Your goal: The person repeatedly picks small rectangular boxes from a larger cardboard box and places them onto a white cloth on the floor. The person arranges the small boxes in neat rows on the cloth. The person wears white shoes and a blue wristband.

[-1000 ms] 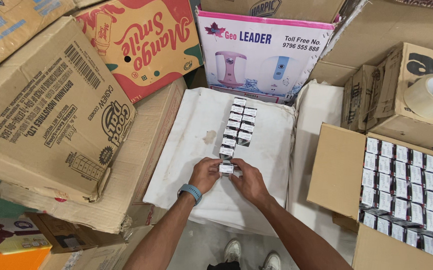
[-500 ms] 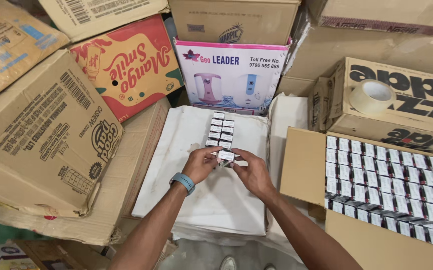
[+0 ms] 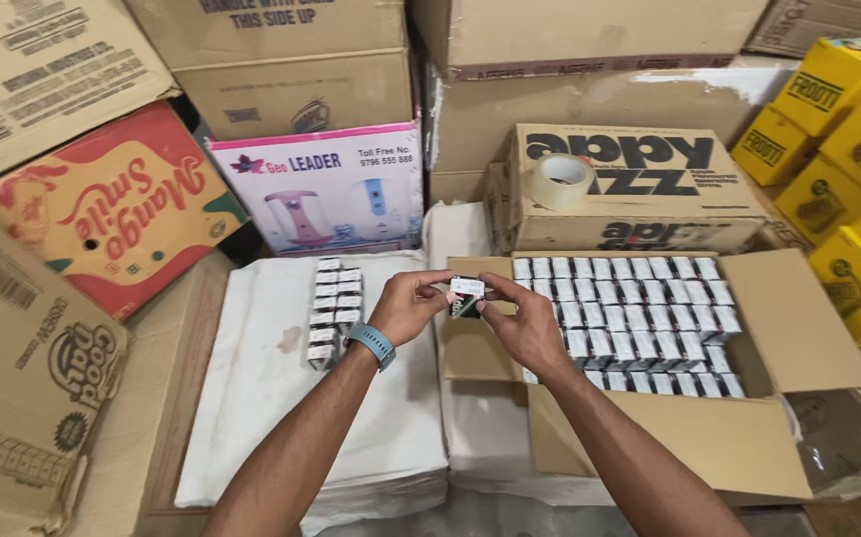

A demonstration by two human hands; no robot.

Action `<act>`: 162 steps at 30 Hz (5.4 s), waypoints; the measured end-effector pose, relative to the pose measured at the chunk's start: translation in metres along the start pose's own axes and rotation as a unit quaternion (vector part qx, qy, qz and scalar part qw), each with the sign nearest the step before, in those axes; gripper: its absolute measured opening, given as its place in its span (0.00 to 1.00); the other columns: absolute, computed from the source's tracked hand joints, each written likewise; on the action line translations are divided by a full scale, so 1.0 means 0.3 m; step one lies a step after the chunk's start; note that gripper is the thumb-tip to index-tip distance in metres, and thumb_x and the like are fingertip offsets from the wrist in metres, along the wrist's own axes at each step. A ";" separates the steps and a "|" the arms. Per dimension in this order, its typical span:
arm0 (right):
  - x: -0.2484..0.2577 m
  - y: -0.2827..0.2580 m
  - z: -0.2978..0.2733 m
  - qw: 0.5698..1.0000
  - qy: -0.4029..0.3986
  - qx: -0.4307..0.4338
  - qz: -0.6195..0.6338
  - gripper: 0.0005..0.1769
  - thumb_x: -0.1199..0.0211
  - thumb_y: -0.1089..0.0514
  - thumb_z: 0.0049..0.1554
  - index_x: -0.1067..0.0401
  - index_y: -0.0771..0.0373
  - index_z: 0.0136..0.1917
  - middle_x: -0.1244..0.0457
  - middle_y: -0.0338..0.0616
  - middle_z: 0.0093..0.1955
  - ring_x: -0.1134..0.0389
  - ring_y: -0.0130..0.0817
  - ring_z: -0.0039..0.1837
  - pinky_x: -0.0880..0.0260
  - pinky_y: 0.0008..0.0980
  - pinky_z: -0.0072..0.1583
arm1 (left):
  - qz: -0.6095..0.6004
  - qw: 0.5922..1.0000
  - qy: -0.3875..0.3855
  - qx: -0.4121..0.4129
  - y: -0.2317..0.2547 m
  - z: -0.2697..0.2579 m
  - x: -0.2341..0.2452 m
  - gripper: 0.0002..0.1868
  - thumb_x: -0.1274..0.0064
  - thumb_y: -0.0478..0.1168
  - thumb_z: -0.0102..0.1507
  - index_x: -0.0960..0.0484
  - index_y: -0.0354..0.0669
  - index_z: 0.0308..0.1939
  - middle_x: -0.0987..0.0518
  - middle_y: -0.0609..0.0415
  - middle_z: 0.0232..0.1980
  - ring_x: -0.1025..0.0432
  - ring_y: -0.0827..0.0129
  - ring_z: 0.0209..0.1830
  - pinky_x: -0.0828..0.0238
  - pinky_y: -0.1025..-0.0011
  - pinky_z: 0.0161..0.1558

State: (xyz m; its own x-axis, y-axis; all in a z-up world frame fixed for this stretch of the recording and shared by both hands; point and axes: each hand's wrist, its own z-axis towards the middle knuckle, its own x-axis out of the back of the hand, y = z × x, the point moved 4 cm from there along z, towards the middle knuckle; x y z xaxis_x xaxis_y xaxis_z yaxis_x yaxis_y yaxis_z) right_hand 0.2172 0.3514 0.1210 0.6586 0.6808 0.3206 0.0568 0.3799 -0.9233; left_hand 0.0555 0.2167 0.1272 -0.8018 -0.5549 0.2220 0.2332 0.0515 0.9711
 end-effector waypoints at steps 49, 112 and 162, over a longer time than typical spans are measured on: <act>1.059 0.520 -0.226 0.951 -0.033 -0.099 -0.292 0.36 0.32 0.66 0.45 0.28 0.51 0.68 0.36 0.41 0.64 0.31 0.45 0.65 0.29 0.46 0.66 | 0.228 0.954 -0.188 -0.060 0.087 0.236 -1.345 0.12 0.42 0.35 0.60 0.14 0.38 0.47 0.14 0.47 0.40 0.18 0.54 0.43 0.20 0.61 0.45; 0.101 -0.006 0.081 0.971 -0.233 0.045 0.029 0.40 0.36 0.61 0.56 0.44 0.61 0.79 0.54 0.57 0.83 0.60 0.61 0.83 0.58 0.66 0.77 | 0.126 0.988 0.088 0.006 0.005 -0.142 -0.026 0.41 0.46 0.35 0.57 0.34 0.48 0.76 0.39 0.40 0.79 0.48 0.47 0.80 0.52 0.50 0.78; -1.000 0.182 -0.079 0.951 -0.267 -0.158 -0.015 0.22 0.38 0.68 0.56 0.35 0.61 0.63 0.35 0.55 0.69 0.34 0.47 0.72 0.29 0.43 0.67 | -0.072 0.956 0.198 0.203 -0.785 -0.492 0.519 0.25 0.42 0.28 0.61 0.23 0.37 0.64 0.20 0.39 0.59 0.23 0.57 0.59 0.22 0.65 0.59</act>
State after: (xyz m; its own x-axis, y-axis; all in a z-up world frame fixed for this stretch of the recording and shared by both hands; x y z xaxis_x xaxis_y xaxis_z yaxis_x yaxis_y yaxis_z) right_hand 0.0407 0.1531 -0.0306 0.1840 0.9254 0.3314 0.3472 0.2542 -0.9027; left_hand -0.0430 -0.0044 -0.0799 -0.5196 -0.8473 0.1100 -0.1625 0.2243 0.9609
